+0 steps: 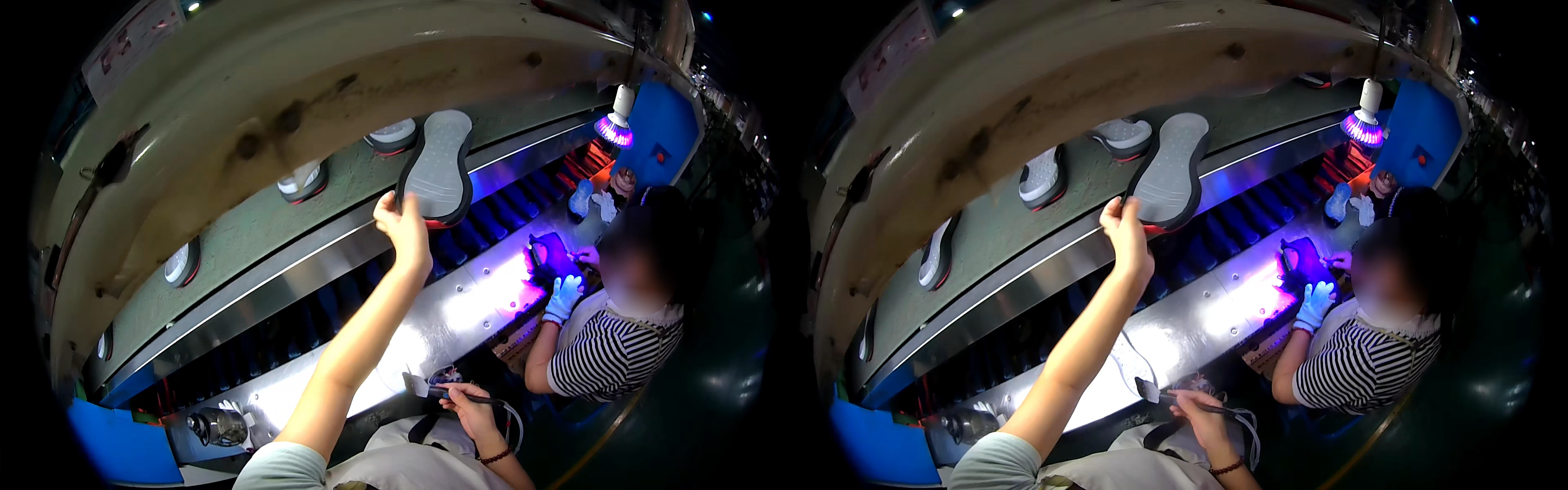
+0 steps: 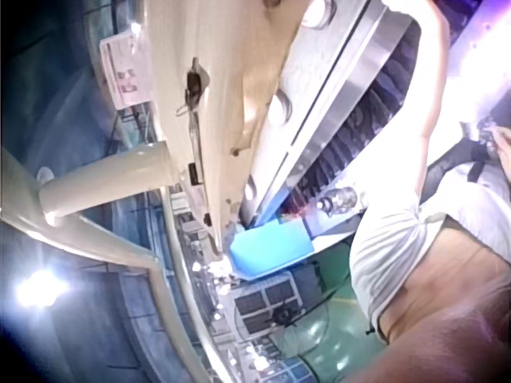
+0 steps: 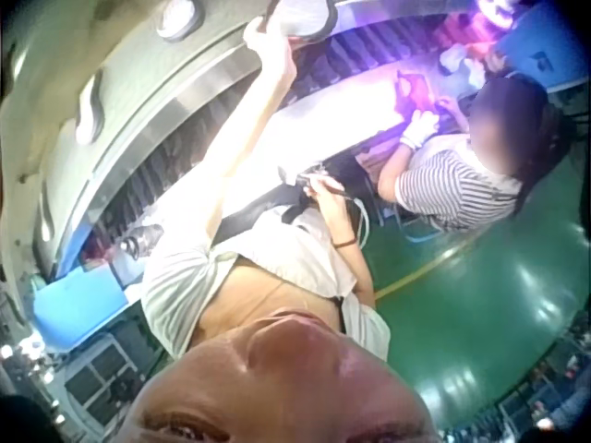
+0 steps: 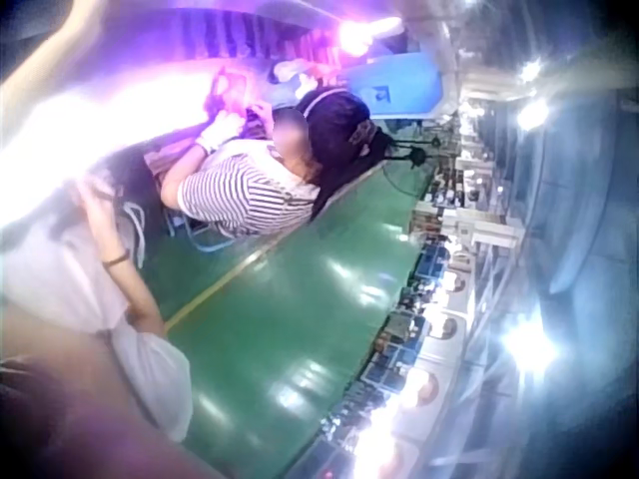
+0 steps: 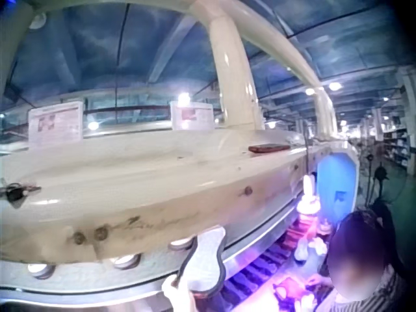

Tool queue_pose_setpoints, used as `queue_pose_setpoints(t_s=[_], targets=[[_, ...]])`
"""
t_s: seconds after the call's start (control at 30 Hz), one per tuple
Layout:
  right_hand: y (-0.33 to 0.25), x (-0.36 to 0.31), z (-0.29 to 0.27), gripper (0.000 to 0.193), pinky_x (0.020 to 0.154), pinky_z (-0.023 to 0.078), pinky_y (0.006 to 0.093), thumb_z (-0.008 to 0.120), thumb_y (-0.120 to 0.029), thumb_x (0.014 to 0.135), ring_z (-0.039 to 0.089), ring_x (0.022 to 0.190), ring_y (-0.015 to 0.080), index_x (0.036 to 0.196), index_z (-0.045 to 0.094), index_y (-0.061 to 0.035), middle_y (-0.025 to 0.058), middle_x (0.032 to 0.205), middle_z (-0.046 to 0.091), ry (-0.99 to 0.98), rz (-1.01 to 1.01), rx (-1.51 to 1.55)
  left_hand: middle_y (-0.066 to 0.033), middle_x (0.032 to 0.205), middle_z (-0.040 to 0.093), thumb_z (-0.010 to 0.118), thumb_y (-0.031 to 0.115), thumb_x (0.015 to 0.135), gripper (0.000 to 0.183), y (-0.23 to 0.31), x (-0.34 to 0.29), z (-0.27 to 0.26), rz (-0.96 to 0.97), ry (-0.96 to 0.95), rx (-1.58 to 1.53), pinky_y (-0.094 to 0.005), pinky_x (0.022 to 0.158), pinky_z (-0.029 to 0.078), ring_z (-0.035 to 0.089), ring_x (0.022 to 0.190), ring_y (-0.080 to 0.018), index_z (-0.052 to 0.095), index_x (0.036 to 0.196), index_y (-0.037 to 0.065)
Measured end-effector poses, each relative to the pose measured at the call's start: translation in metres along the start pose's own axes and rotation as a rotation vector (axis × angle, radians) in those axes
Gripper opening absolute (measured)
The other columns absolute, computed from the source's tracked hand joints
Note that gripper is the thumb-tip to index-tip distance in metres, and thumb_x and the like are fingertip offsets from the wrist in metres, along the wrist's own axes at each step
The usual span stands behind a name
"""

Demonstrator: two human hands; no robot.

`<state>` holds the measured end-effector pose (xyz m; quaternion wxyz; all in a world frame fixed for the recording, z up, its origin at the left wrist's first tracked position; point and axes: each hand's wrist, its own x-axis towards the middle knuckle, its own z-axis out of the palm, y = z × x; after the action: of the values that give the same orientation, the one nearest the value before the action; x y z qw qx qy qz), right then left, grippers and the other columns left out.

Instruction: The person applies glue to the bottom of shoe insoles using a brush. They pick up each insole from a conveyor belt, apply the adhesive, and place it back on the belt. Another worker is visible nearby performing a similar task.

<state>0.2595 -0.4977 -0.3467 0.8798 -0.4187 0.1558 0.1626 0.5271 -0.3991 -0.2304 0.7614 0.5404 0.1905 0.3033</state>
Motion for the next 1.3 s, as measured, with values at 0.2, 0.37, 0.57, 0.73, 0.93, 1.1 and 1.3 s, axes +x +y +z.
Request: queue_pose_setpoints(t_s=[0.2,0.37,0.57,0.73,0.93,1.1,1.3], targets=[[0.016,-0.007,0.008,0.023,0.07,0.049,0.0238,0.057,0.008,0.076,0.059,0.076,0.0139,0.099,0.058,0.0041,0.0129,0.095,0.062,-0.021,-0.026,-0.083,-0.0239,0.096,0.053,0.045,-0.007,0.075,0.018,0.047,0.035,-0.037,-0.928,-0.671,-0.39,-0.041,0.086,0.049,0.056,0.094,-0.0316,0.048,0.089,-0.017],[0.031,-0.006,0.0,0.018,0.066,0.048,0.0217,0.06,0.003,0.076,0.059,0.072,0.0122,0.094,0.06,0.0012,0.0102,0.089,0.063,0.088,-0.078,-0.077,-0.0259,0.101,0.053,0.044,-0.005,0.075,0.023,0.056,0.015,-0.145,-1.107,-0.744,-0.588,-0.0434,0.087,0.048,0.056,0.098,-0.034,0.047,0.096,-0.014],[0.042,0.008,0.012,0.016,0.062,0.046,0.0207,0.063,-0.001,0.075,0.057,0.067,0.0103,0.09,0.062,-0.0011,0.005,0.078,0.062,0.169,-0.047,-0.126,-0.0156,0.11,0.054,0.053,-0.008,0.067,0.055,0.051,-0.001,-0.24,-0.906,-1.02,-0.356,-0.0359,0.085,0.047,0.057,0.098,-0.0246,0.041,0.12,-0.004],[0.051,0.024,0.02,0.015,0.063,0.043,0.0203,0.063,-0.001,0.075,0.056,0.069,0.0104,0.09,0.062,-0.0009,0.0045,0.077,0.061,0.104,-0.144,-0.165,-0.0169,0.131,0.039,0.074,0.025,0.061,0.089,0.061,-0.04,-0.35,-0.694,-0.975,-0.36,-0.0381,0.101,0.031,0.042,0.119,-0.027,0.028,0.134,0.001],[0.039,0.038,0.044,0.016,0.073,0.047,0.0242,0.061,0.002,0.075,0.059,0.078,0.0155,0.09,0.06,0.0039,0.0108,0.086,0.062,0.037,-0.107,-0.101,-0.0293,0.122,0.04,0.055,0.076,0.058,0.105,0.059,-0.054,-0.372,-1.108,-0.995,-0.599,-0.0653,0.085,0.034,0.045,0.108,-0.0442,0.028,0.134,0.009],[0.025,0.036,0.076,0.016,0.078,0.045,0.0253,0.061,0.002,0.074,0.059,0.081,0.0156,0.09,0.059,0.0041,0.0114,0.088,0.062,-0.103,-0.088,-0.12,-0.023,0.12,0.045,0.051,0.078,0.059,0.106,0.075,-0.044,-0.403,-0.744,-0.629,-0.636,-0.0548,0.09,0.039,0.051,0.104,-0.0354,0.03,0.131,0.003],[0.013,0.037,0.142,0.018,0.078,0.046,0.0254,0.062,0.001,0.073,0.06,0.079,0.0151,0.091,0.06,0.0039,0.0129,0.087,0.064,-0.47,-0.082,-0.262,-0.0144,0.115,0.051,0.036,0.077,0.07,0.091,0.063,-0.048,-0.392,-0.513,-0.416,-0.486,-0.0398,0.086,0.046,0.053,0.1,-0.0279,0.037,0.126,0.005]])
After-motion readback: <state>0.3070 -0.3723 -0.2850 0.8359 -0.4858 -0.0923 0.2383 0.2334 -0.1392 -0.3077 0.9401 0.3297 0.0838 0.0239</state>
